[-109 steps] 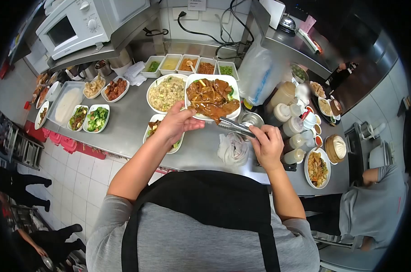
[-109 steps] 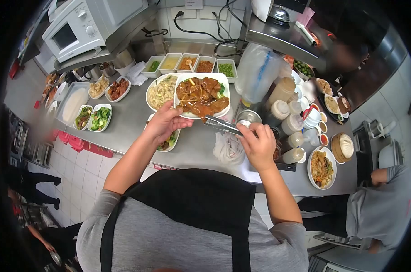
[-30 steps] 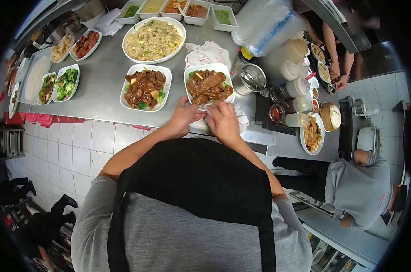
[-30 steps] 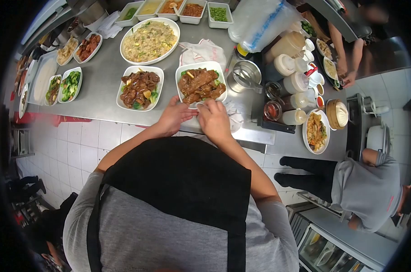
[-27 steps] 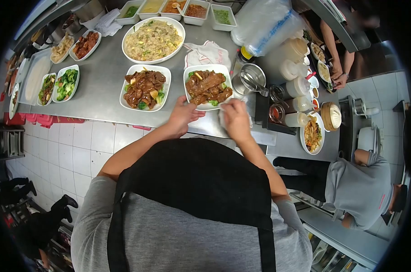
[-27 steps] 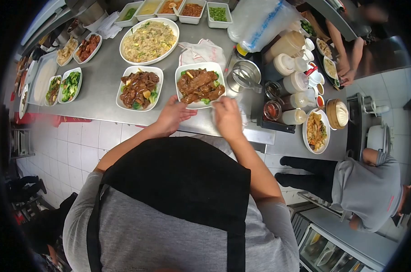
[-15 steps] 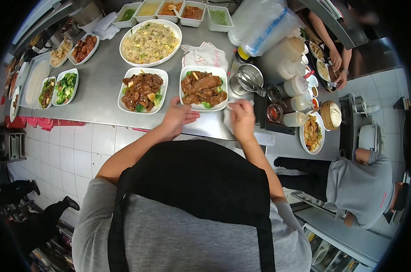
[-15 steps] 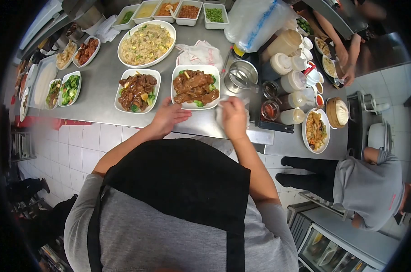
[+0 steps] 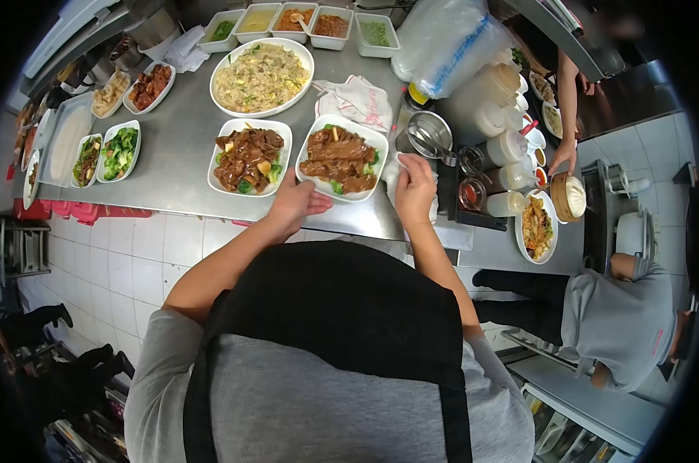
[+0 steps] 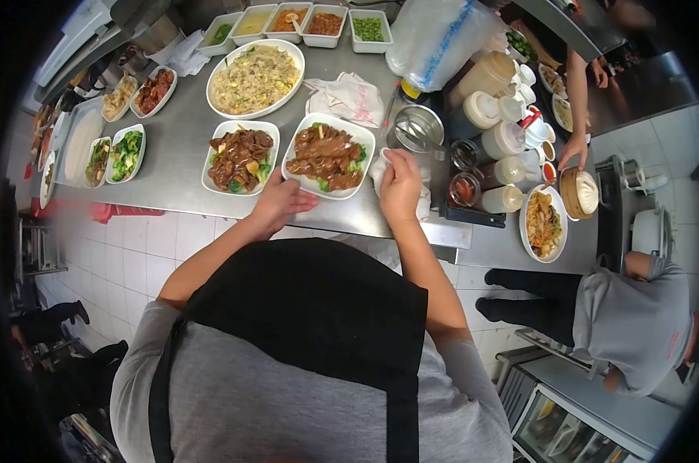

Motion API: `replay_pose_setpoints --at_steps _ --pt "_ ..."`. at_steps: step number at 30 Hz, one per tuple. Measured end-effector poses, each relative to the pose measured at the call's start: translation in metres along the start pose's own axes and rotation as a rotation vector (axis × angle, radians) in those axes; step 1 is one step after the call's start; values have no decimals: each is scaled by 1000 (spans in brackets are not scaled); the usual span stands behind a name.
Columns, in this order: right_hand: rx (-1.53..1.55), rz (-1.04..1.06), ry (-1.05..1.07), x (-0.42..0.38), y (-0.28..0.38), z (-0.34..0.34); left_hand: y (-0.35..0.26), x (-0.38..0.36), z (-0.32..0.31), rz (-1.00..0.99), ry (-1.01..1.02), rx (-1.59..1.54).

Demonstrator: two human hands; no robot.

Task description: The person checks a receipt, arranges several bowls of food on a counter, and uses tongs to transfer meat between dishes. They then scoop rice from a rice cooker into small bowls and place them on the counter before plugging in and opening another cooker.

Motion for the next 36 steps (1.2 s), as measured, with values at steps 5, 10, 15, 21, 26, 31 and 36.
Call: replay_pose_setpoints --at_steps 5,10,15,21,26,31,36 --pt "57 93 50 2 3 2 2 -11 17 78 -50 114" --pt "8 189 195 7 7 -13 -1 -12 16 98 -46 110" --pt "-60 174 209 -7 15 -3 1 -10 16 50 -31 44" --pt "157 15 156 -41 22 3 2 -11 16 60 -23 45" --pt "526 -542 70 -54 -63 21 21 -16 15 90 86 -85" --pt "34 -43 -3 -6 41 74 35 -47 80 22 128 -4" --pt "805 -832 575 -86 8 15 9 -44 200 -550 -587 209"
Point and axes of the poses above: each hand's wrist, its own x-axis towards the middle knuckle, its own z-axis out of the back of the hand, y = z × x, the point moved 4 cm from there along x, towards the middle knuckle, and after that the axes turned 2 degrees about -y, right-handed, at the moved point
